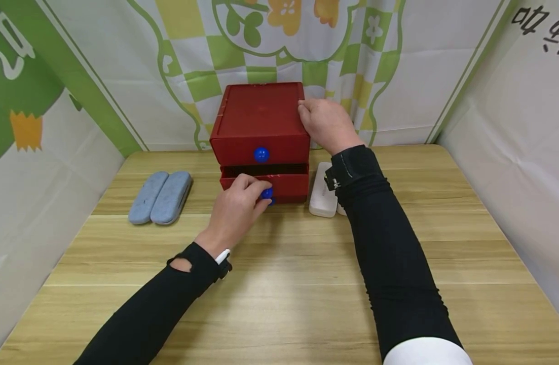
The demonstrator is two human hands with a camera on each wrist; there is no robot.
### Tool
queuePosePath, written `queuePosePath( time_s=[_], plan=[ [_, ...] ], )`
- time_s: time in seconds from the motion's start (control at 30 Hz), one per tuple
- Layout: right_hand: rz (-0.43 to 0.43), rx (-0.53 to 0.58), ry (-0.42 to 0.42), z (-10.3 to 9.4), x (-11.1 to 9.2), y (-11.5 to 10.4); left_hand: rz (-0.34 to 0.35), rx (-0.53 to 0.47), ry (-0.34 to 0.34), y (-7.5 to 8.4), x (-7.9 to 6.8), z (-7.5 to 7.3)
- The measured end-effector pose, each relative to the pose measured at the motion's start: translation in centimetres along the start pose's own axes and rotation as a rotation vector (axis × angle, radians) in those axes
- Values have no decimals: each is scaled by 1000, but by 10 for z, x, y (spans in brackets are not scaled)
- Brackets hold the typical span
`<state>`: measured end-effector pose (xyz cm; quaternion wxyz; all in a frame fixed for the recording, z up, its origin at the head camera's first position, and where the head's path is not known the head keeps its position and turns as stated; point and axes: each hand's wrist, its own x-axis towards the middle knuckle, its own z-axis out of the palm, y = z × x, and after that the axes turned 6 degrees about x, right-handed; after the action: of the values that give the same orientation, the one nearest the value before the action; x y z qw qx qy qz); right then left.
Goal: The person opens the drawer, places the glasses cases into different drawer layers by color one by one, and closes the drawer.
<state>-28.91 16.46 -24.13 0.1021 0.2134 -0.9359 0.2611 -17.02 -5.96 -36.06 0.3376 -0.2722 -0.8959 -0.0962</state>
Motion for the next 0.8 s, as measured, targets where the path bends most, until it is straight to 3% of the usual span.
queuePosePath(
  time_s=[0.8],
  plan=[
    [-5, 11, -3, -1, -1, -1, 15, -7, -6, 10, -11, -10]
  ],
)
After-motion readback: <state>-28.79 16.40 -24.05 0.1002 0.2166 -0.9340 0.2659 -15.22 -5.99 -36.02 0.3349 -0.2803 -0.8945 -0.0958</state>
